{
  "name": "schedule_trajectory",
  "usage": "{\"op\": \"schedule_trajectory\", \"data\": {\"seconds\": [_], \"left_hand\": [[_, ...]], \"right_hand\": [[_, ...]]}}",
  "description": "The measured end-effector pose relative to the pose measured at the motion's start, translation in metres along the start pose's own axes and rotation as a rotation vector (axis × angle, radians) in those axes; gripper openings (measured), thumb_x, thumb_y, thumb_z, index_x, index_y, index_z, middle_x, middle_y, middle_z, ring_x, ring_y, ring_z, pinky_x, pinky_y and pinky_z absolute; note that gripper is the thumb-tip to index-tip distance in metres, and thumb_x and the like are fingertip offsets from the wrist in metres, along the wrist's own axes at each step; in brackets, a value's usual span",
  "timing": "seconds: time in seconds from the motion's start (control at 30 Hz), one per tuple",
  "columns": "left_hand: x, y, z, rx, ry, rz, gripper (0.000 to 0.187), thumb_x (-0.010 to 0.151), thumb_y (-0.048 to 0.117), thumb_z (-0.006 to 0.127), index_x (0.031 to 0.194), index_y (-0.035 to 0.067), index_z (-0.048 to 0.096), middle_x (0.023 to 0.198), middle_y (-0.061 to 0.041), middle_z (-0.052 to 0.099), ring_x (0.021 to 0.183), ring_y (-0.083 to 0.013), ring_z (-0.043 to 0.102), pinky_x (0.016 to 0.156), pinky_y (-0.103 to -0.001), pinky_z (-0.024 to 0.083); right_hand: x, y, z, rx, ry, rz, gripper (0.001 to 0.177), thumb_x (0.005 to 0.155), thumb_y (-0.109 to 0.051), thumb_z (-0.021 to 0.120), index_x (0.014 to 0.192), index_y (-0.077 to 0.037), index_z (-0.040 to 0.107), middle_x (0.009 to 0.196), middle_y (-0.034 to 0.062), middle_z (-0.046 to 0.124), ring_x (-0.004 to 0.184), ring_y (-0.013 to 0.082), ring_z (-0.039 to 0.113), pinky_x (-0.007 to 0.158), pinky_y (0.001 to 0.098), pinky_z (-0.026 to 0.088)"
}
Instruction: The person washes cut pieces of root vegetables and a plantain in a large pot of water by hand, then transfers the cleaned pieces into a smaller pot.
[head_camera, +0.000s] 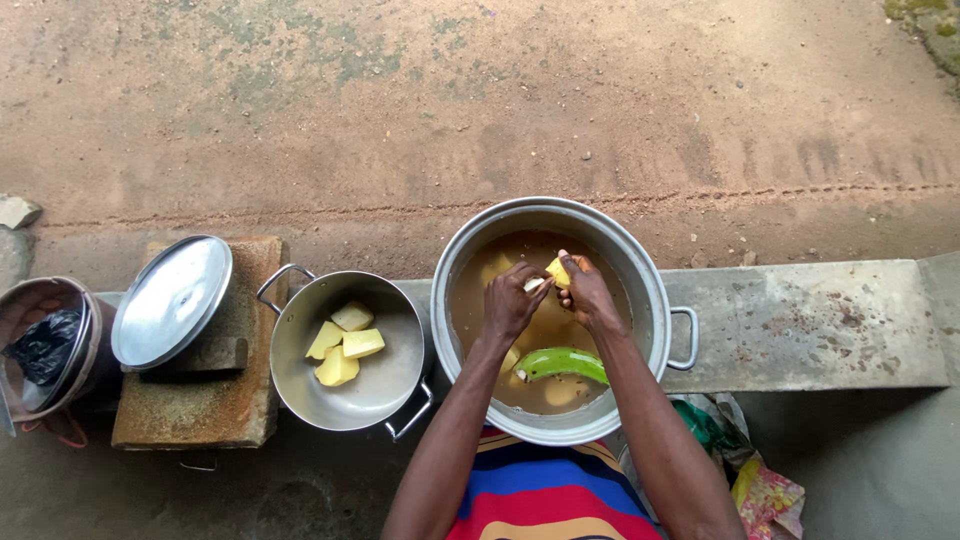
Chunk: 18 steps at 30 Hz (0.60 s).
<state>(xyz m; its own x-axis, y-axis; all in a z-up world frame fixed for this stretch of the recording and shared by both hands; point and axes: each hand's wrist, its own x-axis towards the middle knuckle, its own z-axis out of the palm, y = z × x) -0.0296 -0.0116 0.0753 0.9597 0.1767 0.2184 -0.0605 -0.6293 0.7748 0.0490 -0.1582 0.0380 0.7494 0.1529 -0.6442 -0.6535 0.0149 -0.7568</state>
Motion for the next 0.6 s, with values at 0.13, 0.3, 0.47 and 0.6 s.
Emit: {"op": "schedule_trajectory", "data": {"seconds": [0.13, 0.3, 0.47, 0.6], "left_hand": [[0.002, 0.003, 0.008, 0.069, -0.086, -0.058, 0.013, 0.089, 0.027, 0.080, 0.094, 0.016, 0.080, 0.093, -0.002, 0.077, 0.072, -0.0198, 0.074, 0.065, -0.037, 0.060], [-0.006, 0.005, 0.014, 0.226, 0.034, 0.071, 0.022, 0.078, 0.024, 0.084, 0.093, 0.008, 0.077, 0.088, -0.007, 0.075, 0.077, -0.0249, 0.072, 0.069, -0.041, 0.060], [0.003, -0.008, 0.010, 0.113, -0.038, -0.027, 0.021, 0.083, 0.023, 0.082, 0.098, 0.009, 0.078, 0.095, -0.009, 0.076, 0.075, -0.0250, 0.073, 0.070, -0.040, 0.061], [0.004, -0.007, 0.003, -0.063, -0.058, -0.044, 0.015, 0.087, 0.022, 0.078, 0.099, 0.014, 0.081, 0.101, -0.006, 0.077, 0.078, -0.0247, 0.076, 0.071, -0.040, 0.062]], "right_hand": [[-0.006, 0.001, -0.002, -0.043, 0.079, 0.018, 0.033, 0.100, -0.038, 0.060, 0.124, -0.016, 0.057, 0.078, 0.0017, 0.059, 0.054, 0.0068, 0.048, 0.043, 0.0196, 0.041], [0.002, 0.009, -0.003, 0.036, 0.065, 0.035, 0.036, 0.100, -0.039, 0.062, 0.125, -0.015, 0.054, 0.077, 0.0030, 0.057, 0.053, 0.0070, 0.044, 0.042, 0.0199, 0.038], [0.009, 0.020, -0.005, 0.087, 0.002, 0.051, 0.035, 0.099, -0.040, 0.063, 0.120, -0.013, 0.058, 0.077, 0.0002, 0.060, 0.053, 0.0061, 0.044, 0.041, 0.0193, 0.036], [0.010, 0.015, -0.006, 0.121, 0.000, 0.099, 0.032, 0.101, -0.041, 0.063, 0.116, -0.013, 0.059, 0.076, -0.0015, 0.057, 0.053, 0.0057, 0.044, 0.042, 0.0183, 0.035]]}}
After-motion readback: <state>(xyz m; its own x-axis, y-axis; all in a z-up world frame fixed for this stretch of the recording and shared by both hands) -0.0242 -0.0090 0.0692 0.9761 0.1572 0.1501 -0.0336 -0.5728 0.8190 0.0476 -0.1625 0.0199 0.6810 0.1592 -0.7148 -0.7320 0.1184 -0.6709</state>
